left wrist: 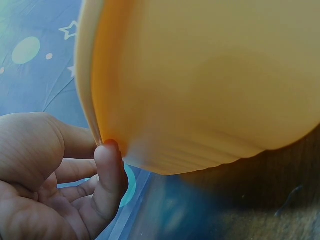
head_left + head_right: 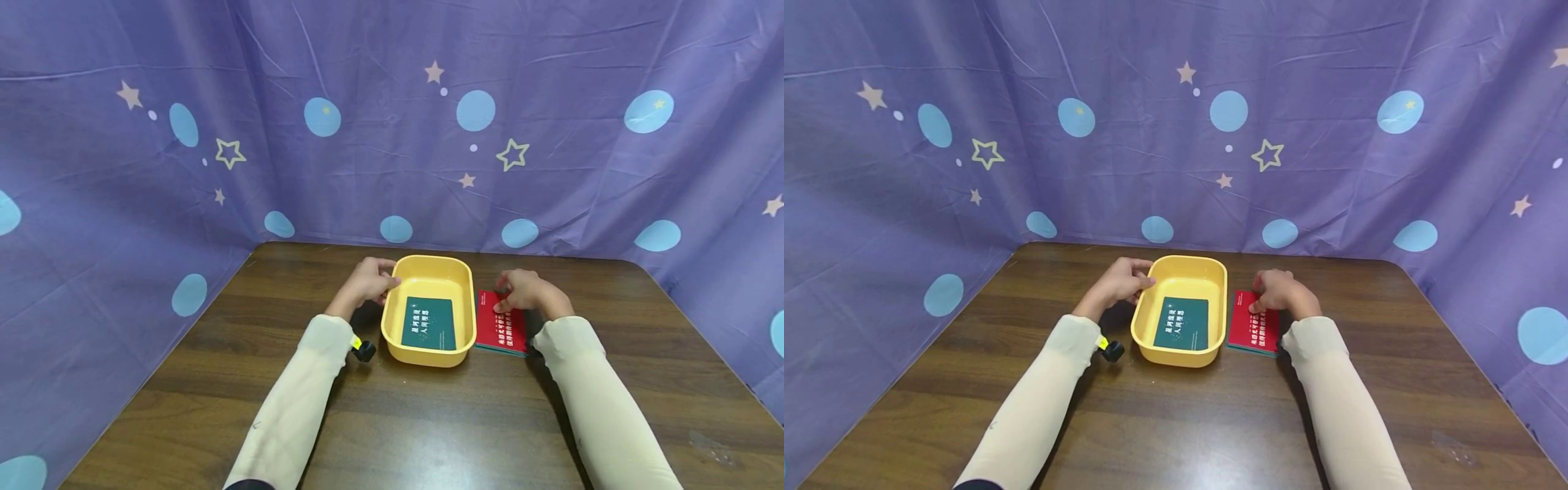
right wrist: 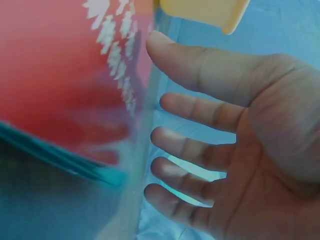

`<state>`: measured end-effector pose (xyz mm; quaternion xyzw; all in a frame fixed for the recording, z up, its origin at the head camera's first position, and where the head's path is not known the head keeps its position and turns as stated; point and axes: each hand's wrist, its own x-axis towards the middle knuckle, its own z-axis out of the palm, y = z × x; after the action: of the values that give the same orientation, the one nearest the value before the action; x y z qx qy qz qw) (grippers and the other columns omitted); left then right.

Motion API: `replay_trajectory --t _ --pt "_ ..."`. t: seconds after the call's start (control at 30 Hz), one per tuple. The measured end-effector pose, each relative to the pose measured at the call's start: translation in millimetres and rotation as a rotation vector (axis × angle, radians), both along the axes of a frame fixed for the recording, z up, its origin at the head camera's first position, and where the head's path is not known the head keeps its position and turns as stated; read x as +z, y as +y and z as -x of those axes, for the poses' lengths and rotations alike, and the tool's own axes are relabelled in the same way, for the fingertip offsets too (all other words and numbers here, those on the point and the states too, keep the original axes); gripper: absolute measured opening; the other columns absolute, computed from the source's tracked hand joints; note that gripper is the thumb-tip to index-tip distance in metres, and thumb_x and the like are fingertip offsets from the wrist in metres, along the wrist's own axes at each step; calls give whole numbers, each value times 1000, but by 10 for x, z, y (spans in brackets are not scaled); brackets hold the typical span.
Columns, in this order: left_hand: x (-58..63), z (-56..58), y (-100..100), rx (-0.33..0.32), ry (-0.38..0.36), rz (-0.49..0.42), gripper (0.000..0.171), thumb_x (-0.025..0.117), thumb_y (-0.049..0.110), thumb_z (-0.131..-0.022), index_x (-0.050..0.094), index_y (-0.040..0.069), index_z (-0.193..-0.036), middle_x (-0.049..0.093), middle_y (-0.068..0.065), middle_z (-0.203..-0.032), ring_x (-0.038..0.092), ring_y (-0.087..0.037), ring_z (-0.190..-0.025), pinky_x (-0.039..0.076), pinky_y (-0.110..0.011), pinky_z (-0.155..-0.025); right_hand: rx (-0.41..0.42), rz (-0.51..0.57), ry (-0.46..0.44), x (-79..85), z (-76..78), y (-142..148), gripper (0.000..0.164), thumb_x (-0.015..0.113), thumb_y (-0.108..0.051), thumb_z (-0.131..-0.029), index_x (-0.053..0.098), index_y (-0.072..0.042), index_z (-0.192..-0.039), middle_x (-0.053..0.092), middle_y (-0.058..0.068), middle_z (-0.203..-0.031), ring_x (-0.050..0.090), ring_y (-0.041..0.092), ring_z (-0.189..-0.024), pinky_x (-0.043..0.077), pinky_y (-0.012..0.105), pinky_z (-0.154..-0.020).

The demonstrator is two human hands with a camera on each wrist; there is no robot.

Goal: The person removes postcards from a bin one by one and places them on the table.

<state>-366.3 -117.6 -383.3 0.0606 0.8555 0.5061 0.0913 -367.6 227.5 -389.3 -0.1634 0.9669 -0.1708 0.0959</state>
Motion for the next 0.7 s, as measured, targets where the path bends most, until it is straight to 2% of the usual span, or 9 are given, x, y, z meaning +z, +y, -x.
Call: replay_trajectory --t 0.2,0.3,0.47,0.57,0.7 --pt "-3 -1 0 0 -1 1 48 65 10 -94 50 3 -139 64 -21 -104 66 -28 -73 59 -33 -54 31 41 196 96 -50 -95 46 72 -32 -88 60 1 -118 60 21 -115 45 44 -110 37 58 -93" --pt "-3 0 0 -2 -5 2 48 65 11 -94 50 3 -139 65 -21 -105 66 -32 -77 59 -33 -54 43 103 300 144 -78 -188 42 68 -30 -92 60 2 -118 61 21 -115 47 41 -110 39 56 -94" --pt "5 -4 0 -2 -8 8 49 66 11 -94 50 3 -139 65 -21 -104 66 -30 -74 59 -33 -55 55 243 465 210 -122 -400 40 67 -25 -92 60 4 -118 60 20 -109 52 34 -105 44 51 -90" --pt "12 -8 0 -1 -9 9 49 66 11 -94 49 2 -140 64 -22 -104 66 -29 -73 60 -33 -55 55 277 500 230 -151 -531 42 68 -26 -92 59 2 -121 59 18 -110 51 31 -104 45 48 -90" --pt "18 -9 0 0 -11 12 50 66 11 -94 49 2 -140 64 -22 -106 67 -32 -77 60 -34 -56 82 291 469 214 -183 -680 46 68 -30 -93 56 -1 -126 58 17 -114 51 30 -106 46 47 -90"
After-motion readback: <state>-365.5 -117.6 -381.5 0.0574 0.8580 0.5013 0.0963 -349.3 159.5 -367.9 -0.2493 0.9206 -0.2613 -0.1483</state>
